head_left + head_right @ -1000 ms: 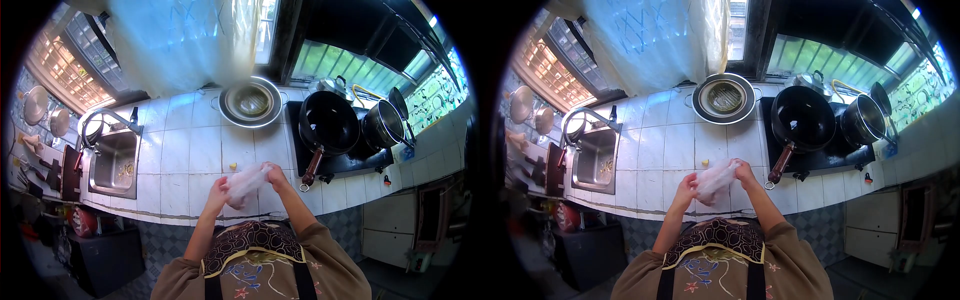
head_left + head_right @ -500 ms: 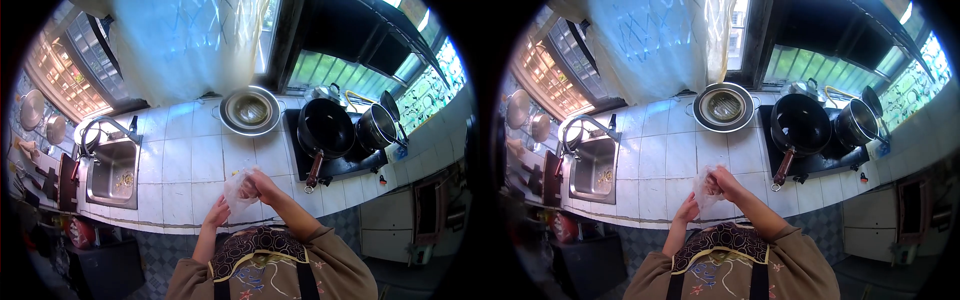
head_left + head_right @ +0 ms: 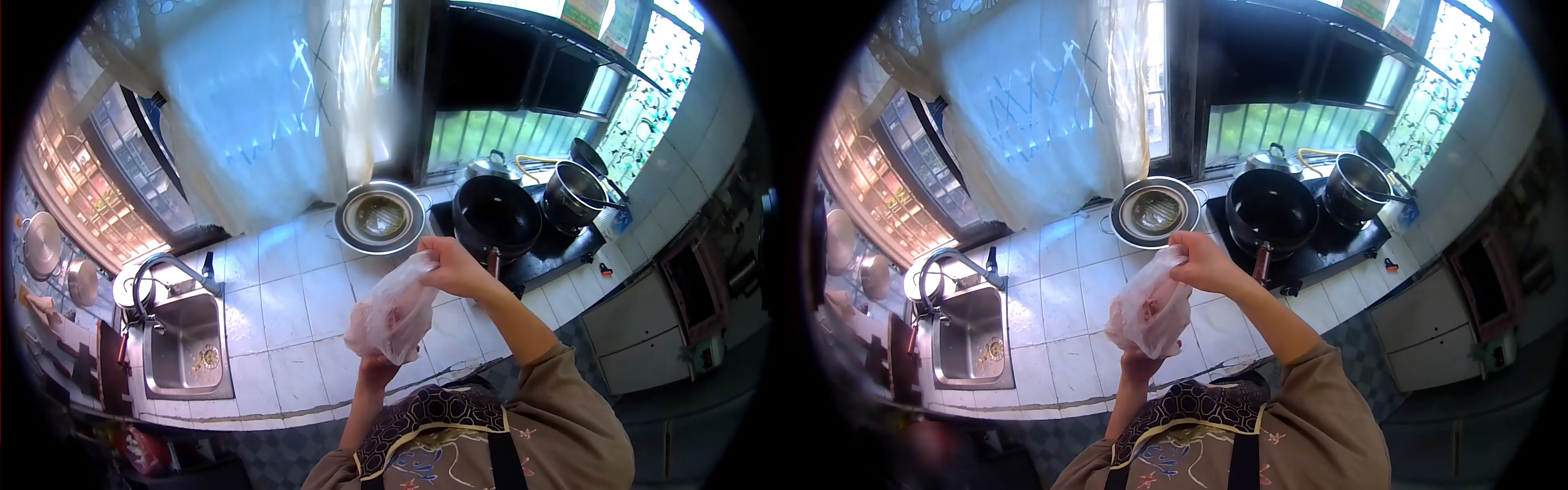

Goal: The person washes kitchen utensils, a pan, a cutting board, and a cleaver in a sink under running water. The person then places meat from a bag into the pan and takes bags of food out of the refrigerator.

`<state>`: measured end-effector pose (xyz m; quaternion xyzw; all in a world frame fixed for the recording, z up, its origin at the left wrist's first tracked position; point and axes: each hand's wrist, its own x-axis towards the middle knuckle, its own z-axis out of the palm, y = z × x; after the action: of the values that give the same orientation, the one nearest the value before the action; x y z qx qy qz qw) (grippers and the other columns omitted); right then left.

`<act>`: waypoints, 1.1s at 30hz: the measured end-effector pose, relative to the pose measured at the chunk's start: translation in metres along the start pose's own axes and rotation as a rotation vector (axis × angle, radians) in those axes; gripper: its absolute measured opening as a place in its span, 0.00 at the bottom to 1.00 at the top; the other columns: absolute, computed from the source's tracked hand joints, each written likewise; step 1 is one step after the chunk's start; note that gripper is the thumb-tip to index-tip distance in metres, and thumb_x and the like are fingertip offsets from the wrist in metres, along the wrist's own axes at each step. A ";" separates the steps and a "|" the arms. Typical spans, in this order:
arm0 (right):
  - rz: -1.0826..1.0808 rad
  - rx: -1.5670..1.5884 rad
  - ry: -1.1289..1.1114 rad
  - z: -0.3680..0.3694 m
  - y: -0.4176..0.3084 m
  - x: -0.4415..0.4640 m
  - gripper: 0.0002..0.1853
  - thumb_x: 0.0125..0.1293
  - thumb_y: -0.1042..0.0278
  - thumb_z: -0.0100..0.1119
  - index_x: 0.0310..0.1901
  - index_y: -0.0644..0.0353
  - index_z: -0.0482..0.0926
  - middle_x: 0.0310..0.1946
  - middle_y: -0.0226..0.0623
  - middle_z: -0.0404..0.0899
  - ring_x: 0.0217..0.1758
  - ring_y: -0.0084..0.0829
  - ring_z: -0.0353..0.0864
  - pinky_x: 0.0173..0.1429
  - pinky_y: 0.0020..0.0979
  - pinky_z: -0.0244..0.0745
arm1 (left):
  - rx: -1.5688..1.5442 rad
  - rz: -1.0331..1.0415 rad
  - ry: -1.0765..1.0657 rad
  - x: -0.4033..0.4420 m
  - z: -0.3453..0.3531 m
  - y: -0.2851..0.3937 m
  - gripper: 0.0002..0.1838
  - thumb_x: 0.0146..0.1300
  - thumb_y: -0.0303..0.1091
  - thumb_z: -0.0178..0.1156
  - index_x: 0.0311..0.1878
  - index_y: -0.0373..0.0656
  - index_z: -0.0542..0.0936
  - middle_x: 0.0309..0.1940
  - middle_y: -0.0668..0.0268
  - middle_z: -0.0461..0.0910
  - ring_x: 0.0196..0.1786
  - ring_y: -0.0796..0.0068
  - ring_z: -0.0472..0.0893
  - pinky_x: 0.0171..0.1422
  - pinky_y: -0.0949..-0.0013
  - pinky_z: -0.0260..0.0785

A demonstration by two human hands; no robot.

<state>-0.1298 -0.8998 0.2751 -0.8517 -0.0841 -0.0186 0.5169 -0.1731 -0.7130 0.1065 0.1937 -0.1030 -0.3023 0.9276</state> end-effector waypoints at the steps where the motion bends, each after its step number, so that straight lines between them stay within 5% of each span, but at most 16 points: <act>1: 0.000 -0.012 0.007 -0.002 0.001 0.001 0.08 0.43 0.73 0.58 0.24 0.62 0.69 0.21 0.31 0.73 0.30 0.26 0.74 0.32 0.26 0.67 | 0.105 0.046 0.026 0.000 -0.003 -0.004 0.43 0.41 0.31 0.68 0.62 0.45 0.56 0.58 0.60 0.61 0.57 0.57 0.67 0.52 0.55 0.70; 2: 0.058 -0.292 0.103 -0.003 0.003 0.001 0.07 0.42 0.73 0.57 0.25 0.63 0.70 0.20 0.36 0.72 0.29 0.28 0.75 0.33 0.29 0.68 | 0.098 0.044 0.017 -0.001 0.002 -0.003 0.43 0.41 0.31 0.68 0.62 0.45 0.56 0.58 0.60 0.61 0.57 0.57 0.67 0.52 0.55 0.70; 3: 0.117 -0.569 0.196 -0.003 0.007 0.003 0.07 0.41 0.73 0.55 0.25 0.64 0.71 0.20 0.41 0.71 0.28 0.29 0.75 0.33 0.32 0.68 | 0.547 0.108 0.012 -0.003 0.011 0.000 0.44 0.40 0.29 0.67 0.62 0.45 0.56 0.58 0.59 0.61 0.58 0.56 0.67 0.53 0.55 0.69; 4: 0.152 -0.538 0.176 -0.003 0.020 0.007 0.06 0.42 0.74 0.53 0.25 0.64 0.73 0.19 0.43 0.70 0.26 0.29 0.72 0.33 0.31 0.67 | 0.997 0.173 0.009 -0.005 0.015 0.003 0.44 0.40 0.28 0.67 0.63 0.45 0.55 0.58 0.59 0.61 0.58 0.55 0.66 0.53 0.55 0.69; 8: 0.326 0.031 0.144 0.002 0.053 0.022 0.02 0.45 0.78 0.51 0.22 0.62 0.73 0.16 0.29 0.66 0.23 0.22 0.66 0.29 0.26 0.62 | 1.282 0.166 -0.084 -0.006 -0.009 -0.003 0.40 0.47 0.30 0.61 0.64 0.46 0.54 0.61 0.62 0.59 0.62 0.56 0.62 0.59 0.51 0.60; 10: 0.360 0.071 0.121 -0.002 0.061 0.018 0.01 0.47 0.77 0.52 0.23 0.61 0.73 0.16 0.28 0.66 0.23 0.21 0.66 0.27 0.25 0.62 | -0.106 -0.010 -0.174 -0.007 0.013 0.001 0.45 0.35 0.30 0.62 0.63 0.45 0.56 0.58 0.58 0.61 0.60 0.50 0.63 0.52 0.52 0.66; 13: 0.483 0.200 0.028 -0.008 0.079 0.004 0.03 0.51 0.71 0.54 0.24 0.58 0.75 0.16 0.26 0.67 0.19 0.18 0.64 0.21 0.22 0.57 | -0.266 -0.021 -0.138 -0.003 0.007 -0.002 0.46 0.32 0.31 0.60 0.63 0.45 0.56 0.58 0.57 0.60 0.59 0.51 0.62 0.51 0.50 0.64; 15: 0.616 0.340 -0.101 -0.001 0.087 -0.015 0.06 0.56 0.63 0.55 0.28 0.55 0.76 0.16 0.24 0.68 0.14 0.16 0.59 0.15 0.20 0.51 | -0.282 -0.056 -0.144 0.001 0.013 -0.004 0.45 0.34 0.31 0.60 0.63 0.46 0.56 0.59 0.57 0.60 0.58 0.53 0.63 0.51 0.49 0.62; 19: 0.513 0.375 -0.219 0.039 0.098 -0.055 0.05 0.57 0.66 0.50 0.30 0.56 0.74 0.17 0.23 0.66 0.14 0.15 0.59 0.16 0.20 0.51 | -0.432 -0.075 -0.236 0.024 0.035 0.003 0.43 0.37 0.31 0.58 0.63 0.44 0.56 0.58 0.56 0.61 0.60 0.53 0.61 0.57 0.48 0.58; 25: 0.409 0.625 0.105 0.057 0.086 -0.050 0.07 0.60 0.63 0.51 0.33 0.57 0.72 0.16 0.22 0.65 0.15 0.14 0.60 0.16 0.19 0.51 | -0.320 -0.054 -0.178 0.079 0.058 0.023 0.40 0.40 0.31 0.58 0.61 0.40 0.57 0.56 0.55 0.63 0.60 0.54 0.63 0.62 0.50 0.57; 27: 0.439 0.668 0.308 0.048 0.085 -0.044 0.07 0.58 0.69 0.53 0.38 0.58 0.73 0.20 0.23 0.69 0.16 0.13 0.59 0.17 0.16 0.51 | -0.253 -0.088 -0.260 0.103 0.064 0.024 0.38 0.42 0.32 0.57 0.60 0.40 0.58 0.57 0.56 0.63 0.61 0.54 0.62 0.64 0.49 0.53; 29: 0.168 0.637 0.341 0.045 0.082 -0.045 0.17 0.55 0.70 0.59 0.46 0.61 0.71 0.21 0.25 0.69 0.19 0.14 0.63 0.18 0.17 0.55 | -0.050 -0.140 -0.229 0.132 0.069 0.018 0.35 0.44 0.34 0.56 0.59 0.39 0.59 0.54 0.56 0.66 0.57 0.54 0.66 0.61 0.50 0.58; 31: 0.233 0.623 0.200 0.021 0.082 -0.040 0.24 0.49 0.70 0.64 0.49 0.60 0.67 0.27 0.29 0.71 0.21 0.16 0.65 0.18 0.17 0.58 | -0.006 -0.201 -0.254 0.159 0.083 0.007 0.32 0.46 0.33 0.55 0.58 0.37 0.61 0.52 0.56 0.68 0.54 0.55 0.69 0.59 0.51 0.61; 33: 0.152 0.608 0.324 0.000 0.083 -0.040 0.27 0.47 0.70 0.66 0.50 0.60 0.66 0.30 0.31 0.71 0.23 0.18 0.66 0.21 0.18 0.61 | 0.072 -0.217 -0.178 0.187 0.090 -0.010 0.32 0.46 0.32 0.54 0.58 0.37 0.61 0.51 0.56 0.69 0.54 0.56 0.69 0.58 0.53 0.61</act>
<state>-0.1556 -0.9425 0.1976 -0.6486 0.0608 -0.0890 0.7535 -0.0565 -0.8593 0.1972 0.2093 -0.1738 -0.4130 0.8692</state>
